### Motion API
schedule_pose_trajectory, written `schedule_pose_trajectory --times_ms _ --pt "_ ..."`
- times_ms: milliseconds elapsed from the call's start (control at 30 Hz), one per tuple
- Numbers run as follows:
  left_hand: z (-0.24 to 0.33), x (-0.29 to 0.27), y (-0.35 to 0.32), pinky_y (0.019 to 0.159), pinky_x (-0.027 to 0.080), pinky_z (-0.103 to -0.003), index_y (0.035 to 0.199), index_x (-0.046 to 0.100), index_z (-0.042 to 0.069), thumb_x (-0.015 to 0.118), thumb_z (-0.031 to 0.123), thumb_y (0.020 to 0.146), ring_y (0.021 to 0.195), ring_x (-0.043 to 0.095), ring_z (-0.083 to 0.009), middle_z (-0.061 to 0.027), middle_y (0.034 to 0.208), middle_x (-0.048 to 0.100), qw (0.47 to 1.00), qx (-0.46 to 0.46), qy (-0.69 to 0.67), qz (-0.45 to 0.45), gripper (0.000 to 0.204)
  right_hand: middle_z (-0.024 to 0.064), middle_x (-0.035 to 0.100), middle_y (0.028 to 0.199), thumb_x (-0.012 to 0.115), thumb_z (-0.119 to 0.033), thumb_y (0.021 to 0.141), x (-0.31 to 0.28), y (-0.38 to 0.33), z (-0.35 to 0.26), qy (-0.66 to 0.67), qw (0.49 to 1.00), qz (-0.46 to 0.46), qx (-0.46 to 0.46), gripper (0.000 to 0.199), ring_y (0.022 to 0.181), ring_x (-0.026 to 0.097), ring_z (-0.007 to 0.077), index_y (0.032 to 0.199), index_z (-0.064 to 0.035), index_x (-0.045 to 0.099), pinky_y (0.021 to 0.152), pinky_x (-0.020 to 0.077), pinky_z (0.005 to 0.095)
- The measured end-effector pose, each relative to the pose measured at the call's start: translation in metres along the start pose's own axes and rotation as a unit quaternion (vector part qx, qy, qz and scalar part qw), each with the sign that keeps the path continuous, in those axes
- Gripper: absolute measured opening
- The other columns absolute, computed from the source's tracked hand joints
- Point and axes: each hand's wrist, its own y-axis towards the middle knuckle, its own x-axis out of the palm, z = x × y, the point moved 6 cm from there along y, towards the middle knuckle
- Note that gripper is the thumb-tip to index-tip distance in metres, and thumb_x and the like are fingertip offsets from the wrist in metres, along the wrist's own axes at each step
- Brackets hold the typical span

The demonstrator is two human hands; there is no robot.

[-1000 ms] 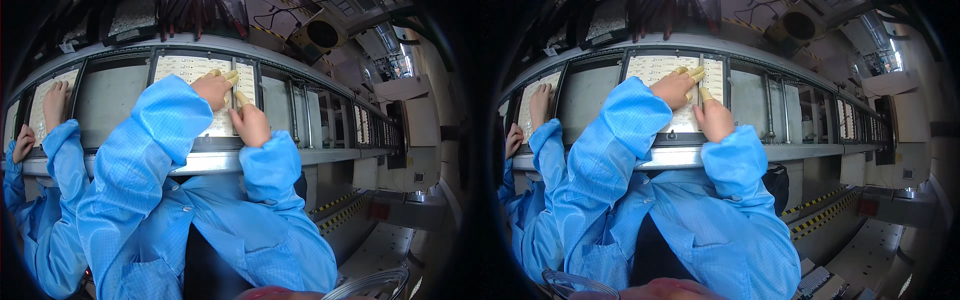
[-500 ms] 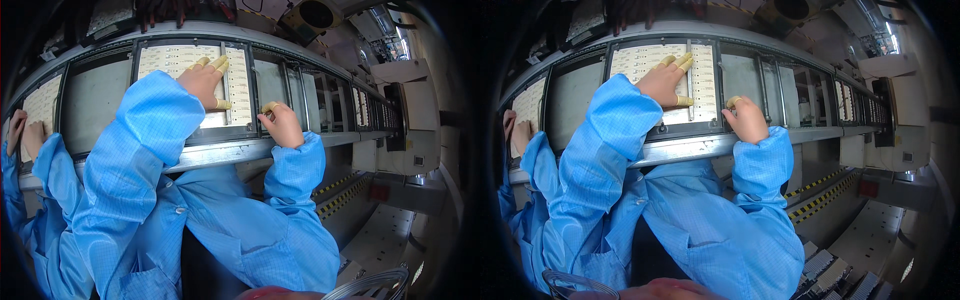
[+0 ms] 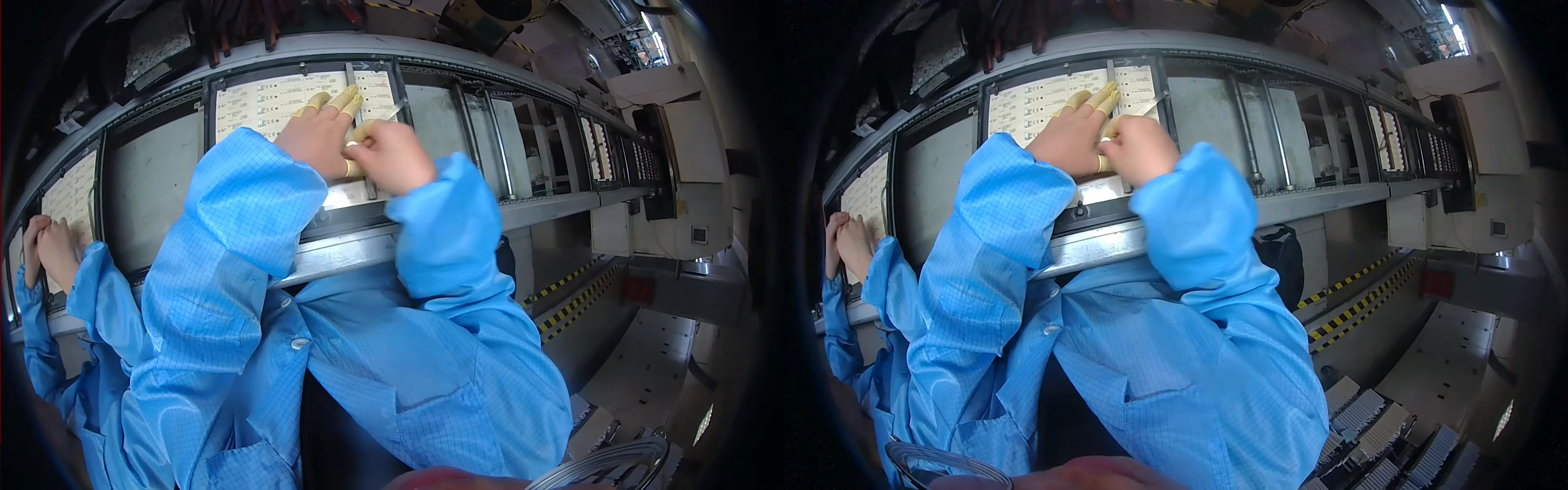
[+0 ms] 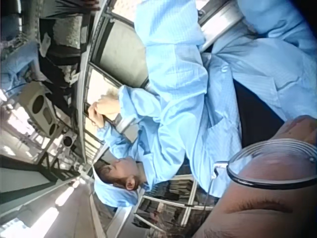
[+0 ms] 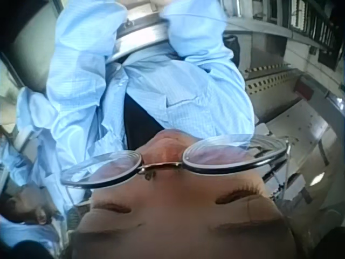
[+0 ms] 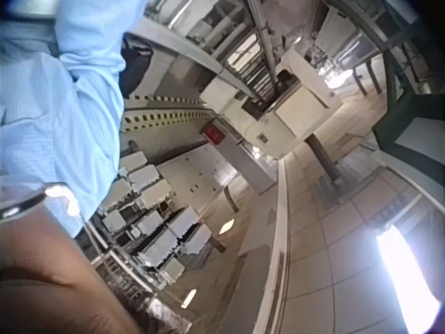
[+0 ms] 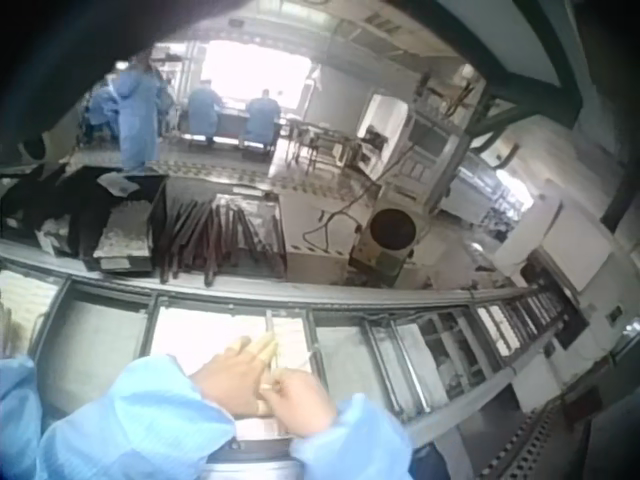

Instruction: The person places small electronic components onto circuit board panels by hand, secures the panels with alignment bars, and pushes the assembled boards along the conveyor track.

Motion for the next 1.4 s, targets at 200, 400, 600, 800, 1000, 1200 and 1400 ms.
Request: schedule_pose_trajectory --times_ms 200,400,600,800,1000,1200,1400 --pt "-0.005 0.005 0.002 0.106 0.029 -0.041 0.14 0.028 0.006 0.058 0.04 0.074 0.131 0.028 -0.0385 -0.0133 0.144 0.029 1.0 0.016 0.013 0.018 0.079 0.0135 0.06 0.074 0.064 -0.016 0.077 -0.001 -0.007 -0.004 -0.047 0.995 0.066 -0.065 0.024 0.064 0.058 0.0249 0.095 -0.0009 0.064 0.061 0.0474 0.0336" --pt "-0.004 -0.009 0.007 0.105 0.03 -0.043 0.14 0.028 0.005 0.065 0.055 0.07 0.131 0.028 -0.0389 -0.0144 0.144 0.029 1.0 -0.004 0.018 0.017 0.093 0.0047 0.054 0.071 0.068 -0.016 0.079 -0.034 -0.018 0.014 -0.003 0.981 0.19 -0.033 0.031 0.06 0.051 0.0133 0.105 -0.0019 0.059 0.055 0.043 0.0271" --pt "-0.001 -0.013 0.008 0.102 0.033 -0.047 0.137 0.03 0.003 0.07 0.049 0.065 0.126 0.033 -0.0423 -0.0193 0.141 0.031 0.998 -0.033 -0.019 -0.042 0.095 0.0103 0.057 0.076 0.066 -0.016 0.079 -0.039 -0.035 0.019 0.09 0.979 0.183 0.006 0.029 0.063 0.055 0.0176 0.104 -0.002 0.06 0.059 0.046 0.0305" --pt "0.034 -0.038 -0.019 0.097 0.039 -0.043 0.128 0.043 0.002 0.068 0.029 0.072 0.114 0.047 -0.0369 -0.0208 0.133 0.04 1.0 0.017 0.0 0.008 0.067 0.0067 0.055 0.074 0.065 -0.013 0.08 -0.049 -0.06 0.013 0.085 0.975 0.204 -0.005 0.027 0.06 0.05 0.013 0.103 -0.0007 0.06 0.056 0.0439 0.0275" --pt "0.034 -0.093 -0.077 0.092 0.042 -0.041 0.122 0.049 0.002 0.064 0.026 0.078 0.109 0.051 -0.0348 -0.0191 0.124 0.049 0.985 0.101 -0.059 0.125 0.052 0.005 0.053 0.071 0.065 -0.012 0.08 -0.05 -0.061 0.025 0.098 0.973 0.208 0.016 0.027 0.056 0.047 0.0118 0.103 0.001 0.059 0.053 0.0421 0.0268" --pt "-0.125 -0.1 -0.109 0.07 0.049 -0.034 0.093 0.064 0.001 0.064 0.012 0.078 0.08 0.062 -0.0287 -0.0157 0.089 0.064 0.916 -0.125 -0.181 0.335 0.019 -0.0016 0.051 0.069 0.06 -0.009 0.085 -0.043 -0.05 -0.003 0.075 0.985 0.157 -0.001 0.025 0.057 0.044 0.0045 0.108 -0.0017 0.059 0.052 0.0383 0.0207" --pt "-0.218 -0.043 -0.105 0.074 0.046 -0.045 0.084 0.064 0.005 0.061 0.025 0.08 0.086 0.059 -0.0384 -0.0202 0.086 0.063 0.886 -0.325 -0.175 0.28 0.021 0.001 0.057 0.075 0.054 -0.008 0.087 0.001 -0.013 -0.048 0.322 0.945 0.051 0.027 0.04 0.057 0.049 0.0069 0.126 -0.003 0.049 0.051 0.0399 0.0198"
